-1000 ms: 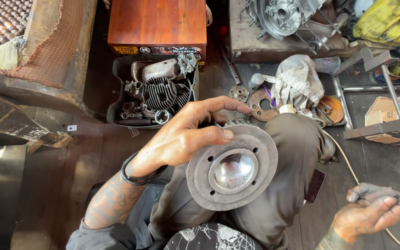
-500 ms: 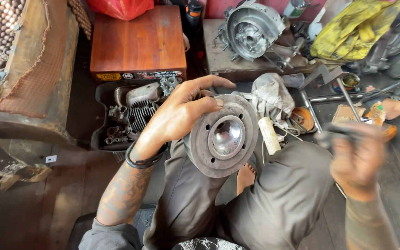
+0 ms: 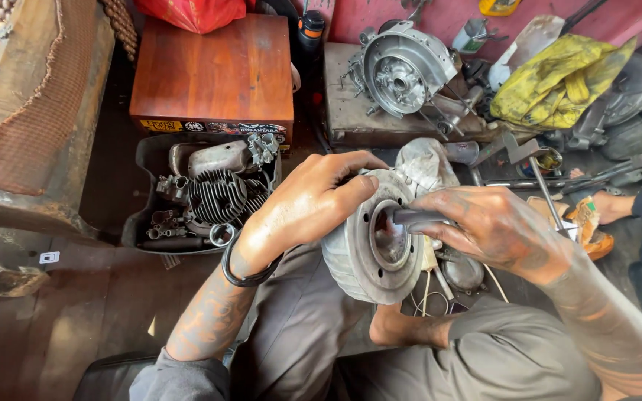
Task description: Cleaning and polishing the inner surface of a motorcycle engine component using abrasive paper
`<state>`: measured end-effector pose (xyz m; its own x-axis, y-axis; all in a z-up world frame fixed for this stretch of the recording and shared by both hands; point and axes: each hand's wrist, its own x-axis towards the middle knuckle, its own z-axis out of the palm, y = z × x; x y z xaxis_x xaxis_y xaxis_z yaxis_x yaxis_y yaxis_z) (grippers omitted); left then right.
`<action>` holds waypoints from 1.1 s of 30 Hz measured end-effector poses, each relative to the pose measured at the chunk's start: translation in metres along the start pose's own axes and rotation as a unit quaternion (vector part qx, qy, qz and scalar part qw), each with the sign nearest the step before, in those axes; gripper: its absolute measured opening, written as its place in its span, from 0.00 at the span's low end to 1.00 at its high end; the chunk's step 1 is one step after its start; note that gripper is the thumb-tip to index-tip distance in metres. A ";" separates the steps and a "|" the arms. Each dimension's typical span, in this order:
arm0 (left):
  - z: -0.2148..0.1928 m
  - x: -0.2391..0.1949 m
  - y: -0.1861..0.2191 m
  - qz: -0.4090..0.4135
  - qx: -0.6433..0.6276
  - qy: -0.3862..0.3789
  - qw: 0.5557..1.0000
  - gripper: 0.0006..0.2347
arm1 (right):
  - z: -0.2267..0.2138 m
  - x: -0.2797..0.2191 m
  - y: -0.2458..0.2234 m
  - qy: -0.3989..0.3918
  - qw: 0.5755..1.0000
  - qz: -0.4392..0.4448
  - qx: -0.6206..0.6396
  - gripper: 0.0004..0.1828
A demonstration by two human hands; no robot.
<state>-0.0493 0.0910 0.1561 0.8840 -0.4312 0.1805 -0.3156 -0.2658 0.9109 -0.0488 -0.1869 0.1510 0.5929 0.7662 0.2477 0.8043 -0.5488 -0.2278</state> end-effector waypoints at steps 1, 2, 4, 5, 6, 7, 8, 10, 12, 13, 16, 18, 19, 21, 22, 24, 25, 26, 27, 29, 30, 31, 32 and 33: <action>0.001 0.004 -0.005 -0.004 0.001 0.000 1.000 0.17 | 0.003 -0.001 0.008 0.000 1.000 0.000 0.004 0.18; 0.002 0.008 -0.010 -0.004 -0.018 -0.006 1.000 0.17 | 0.008 -0.004 0.015 0.017 1.000 -0.022 0.002 0.19; 0.005 0.014 -0.018 -0.008 -0.036 -0.013 0.999 0.17 | 0.012 -0.002 0.023 0.034 0.999 -0.042 0.004 0.21; 0.007 0.015 -0.021 -0.011 -0.066 -0.018 0.998 0.17 | 0.011 0.001 0.023 0.047 0.998 -0.052 -0.003 0.17; 0.009 0.019 -0.024 -0.012 -0.096 -0.027 0.995 0.17 | 0.010 0.005 0.022 0.062 0.996 -0.059 -0.012 0.14; 0.012 0.021 -0.027 -0.015 -0.096 -0.032 0.995 0.17 | 0.011 0.002 0.025 0.063 0.996 -0.055 -0.009 0.14; 0.014 0.022 -0.030 -0.016 -0.119 -0.037 0.992 0.17 | 0.012 0.001 0.029 0.054 0.997 -0.025 0.041 0.15; 0.019 0.024 -0.034 -0.020 -0.138 -0.045 0.989 0.18 | 0.014 0.002 0.035 0.047 0.994 0.004 0.094 0.16; 0.023 0.023 -0.037 -0.054 -0.147 -0.034 0.987 0.21 | 0.017 0.004 0.040 0.000 0.971 0.071 0.227 0.11; 0.023 0.022 -0.039 -0.058 -0.144 -0.035 0.987 0.21 | 0.025 0.003 0.042 0.002 0.970 0.071 0.231 0.11; 0.024 0.015 -0.043 -0.055 -0.171 -0.018 0.984 0.22 | 0.044 0.003 0.050 0.010 0.928 0.105 0.358 0.11; 0.024 0.011 -0.042 -0.029 -0.182 -0.004 0.983 0.22 | 0.053 0.006 0.053 0.065 0.930 0.075 0.355 0.04; 0.026 0.010 -0.038 -0.027 -0.179 -0.008 0.983 0.22 | 0.057 0.005 0.052 0.070 0.930 0.075 0.354 0.04; 0.029 0.006 -0.030 -0.012 -0.169 0.025 0.985 0.23 | 0.064 0.003 0.051 0.053 0.931 0.080 0.352 0.07; 0.031 0.004 -0.029 -0.011 -0.167 0.024 0.986 0.23 | 0.066 0.003 0.048 0.056 0.931 0.079 0.352 0.07; 0.037 -0.001 -0.028 -0.042 -0.165 0.055 0.984 0.22 | 0.071 0.002 0.042 0.051 0.906 0.087 0.412 0.05; 0.038 -0.003 -0.027 -0.042 -0.163 0.056 0.984 0.22 | 0.073 0.000 0.041 0.051 0.905 0.085 0.413 0.05; 0.039 -0.005 -0.026 -0.031 -0.170 0.066 0.983 0.21 | 0.076 -0.001 0.040 0.067 0.917 0.096 0.383 0.05; 0.040 -0.007 -0.026 -0.021 -0.176 0.076 0.981 0.21 | 0.079 -0.001 0.039 0.083 0.926 0.106 0.352 0.06; 0.042 -0.012 -0.025 -0.019 -0.155 0.094 0.983 0.23 | 0.065 0.005 0.025 0.089 0.920 0.083 0.372 0.05; 0.044 -0.015 -0.025 -0.020 -0.136 0.110 0.984 0.25 | 0.058 0.007 0.017 0.094 0.913 0.064 0.392 0.06; 0.045 -0.018 -0.024 -0.022 -0.135 0.112 0.984 0.25 | 0.057 0.006 0.014 0.091 0.912 0.062 0.394 0.06; 0.046 -0.021 -0.023 -0.020 -0.131 0.116 0.984 0.25 | 0.055 0.005 0.010 0.109 0.918 0.044 0.378 0.06; 0.047 -0.024 -0.023 -0.017 -0.126 0.119 0.985 0.26 | 0.054 0.004 0.007 0.127 0.923 0.025 0.361 0.06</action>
<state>-0.0793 0.0672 0.1139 0.9582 -0.2023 0.2022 -0.2149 -0.0423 0.9757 -0.0429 -0.1691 0.1000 0.6919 0.5929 0.4119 0.5945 -0.1442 -0.7910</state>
